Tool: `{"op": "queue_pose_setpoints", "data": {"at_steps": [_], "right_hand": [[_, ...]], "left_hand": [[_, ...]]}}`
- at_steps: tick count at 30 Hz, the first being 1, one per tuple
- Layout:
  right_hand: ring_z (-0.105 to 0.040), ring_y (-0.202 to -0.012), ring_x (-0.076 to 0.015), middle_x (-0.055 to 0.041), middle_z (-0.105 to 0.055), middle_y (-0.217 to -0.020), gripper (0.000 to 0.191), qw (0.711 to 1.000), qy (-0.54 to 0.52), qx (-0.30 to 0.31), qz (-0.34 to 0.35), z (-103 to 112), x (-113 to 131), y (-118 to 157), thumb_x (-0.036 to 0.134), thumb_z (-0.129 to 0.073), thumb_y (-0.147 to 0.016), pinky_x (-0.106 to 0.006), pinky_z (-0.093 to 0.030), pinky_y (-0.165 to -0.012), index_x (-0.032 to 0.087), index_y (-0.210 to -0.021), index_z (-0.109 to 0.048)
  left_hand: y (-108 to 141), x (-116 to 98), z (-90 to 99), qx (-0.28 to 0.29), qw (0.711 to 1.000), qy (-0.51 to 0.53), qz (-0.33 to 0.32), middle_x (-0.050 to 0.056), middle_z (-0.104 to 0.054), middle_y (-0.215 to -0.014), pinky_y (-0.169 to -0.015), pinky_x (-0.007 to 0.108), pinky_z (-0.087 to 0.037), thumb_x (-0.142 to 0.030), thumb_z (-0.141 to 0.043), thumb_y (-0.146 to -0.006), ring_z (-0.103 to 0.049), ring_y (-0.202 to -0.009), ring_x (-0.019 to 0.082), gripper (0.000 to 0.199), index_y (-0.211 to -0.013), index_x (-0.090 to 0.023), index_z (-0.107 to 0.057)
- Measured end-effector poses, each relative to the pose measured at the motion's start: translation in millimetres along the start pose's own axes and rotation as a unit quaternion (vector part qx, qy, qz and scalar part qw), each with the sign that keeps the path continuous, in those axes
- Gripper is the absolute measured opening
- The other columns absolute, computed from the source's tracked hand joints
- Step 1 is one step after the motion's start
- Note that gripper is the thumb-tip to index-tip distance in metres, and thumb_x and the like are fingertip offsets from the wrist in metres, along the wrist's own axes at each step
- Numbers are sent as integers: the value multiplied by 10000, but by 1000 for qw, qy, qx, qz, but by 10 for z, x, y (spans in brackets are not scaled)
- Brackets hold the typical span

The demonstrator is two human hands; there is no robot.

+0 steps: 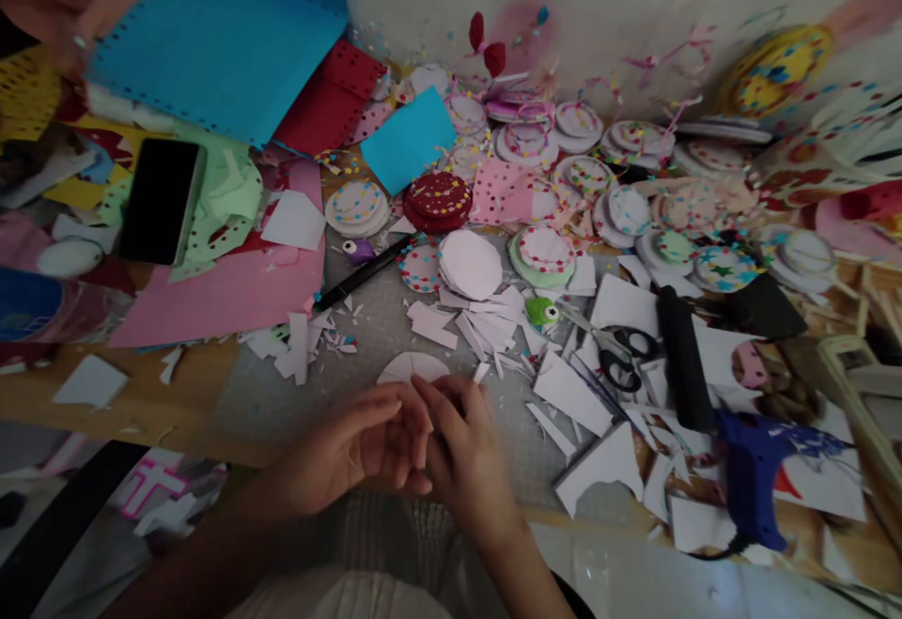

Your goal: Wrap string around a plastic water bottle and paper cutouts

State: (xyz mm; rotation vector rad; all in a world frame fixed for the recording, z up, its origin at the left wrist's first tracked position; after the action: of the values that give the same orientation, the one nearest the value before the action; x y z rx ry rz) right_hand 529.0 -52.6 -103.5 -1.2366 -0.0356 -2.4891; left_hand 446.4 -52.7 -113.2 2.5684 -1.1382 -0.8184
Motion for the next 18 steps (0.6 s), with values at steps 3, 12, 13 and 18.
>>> {"op": "queue_pose_setpoints", "data": {"at_steps": [3, 12, 13, 18], "right_hand": [[-467, -1114, -259, -94, -476, -1201, 442, 1000, -23, -3, -14, 18, -16, 4, 235, -503, -945, -420, -435, -920, 267, -1380, -433], [-537, -822, -184, -16, -598, -862, 153, 995, -90, -51, -7, 165, 60, 4, 136, -555, -888, -315, -447, -743, 233, -1005, -574], [-543, -803, -178, -11, -600, -842, 133, 993, -110, -51, -14, 172, 71, 5, 134, -543, -895, -312, -445, -735, 232, -978, -576], [-587, -753, -151, -2, -614, -801, 104, 970, -236, -32, -51, 152, 128, 5, 197, -510, -936, -274, -468, -682, 229, -915, -607]], "left_hand": [[-20, 93, -141, 69, 995, 58, 37, 46, -661, -640, -503, 237, -548, -362, -568, -846, -575, -441, 93, 272, -808, -110, -663], [59, 147, -352, 170, 980, -52, 88, -14, -559, -441, -282, 150, -260, -444, -589, -841, -462, -300, 65, 354, -760, -109, -668], [78, 172, -354, 179, 976, -71, 99, -25, -537, -429, -273, 157, -244, -460, -596, -835, -423, -286, 59, 365, -753, -112, -670], [149, 211, -343, 215, 961, -140, 102, -47, -441, -408, -296, 185, -195, -485, -617, -826, -330, -307, 51, 390, -681, -127, -678]]}}
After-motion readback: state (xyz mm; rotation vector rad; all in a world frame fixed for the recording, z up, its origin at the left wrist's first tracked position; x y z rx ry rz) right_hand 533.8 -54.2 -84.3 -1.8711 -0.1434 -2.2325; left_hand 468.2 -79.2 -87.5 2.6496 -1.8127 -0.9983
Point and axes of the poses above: each hand's wrist, its own y-axis away from the middle knuckle, its own z-axis out of the back of the hand, x = y × z, the point moved 9 cm from there along -y, towards the middle knuckle
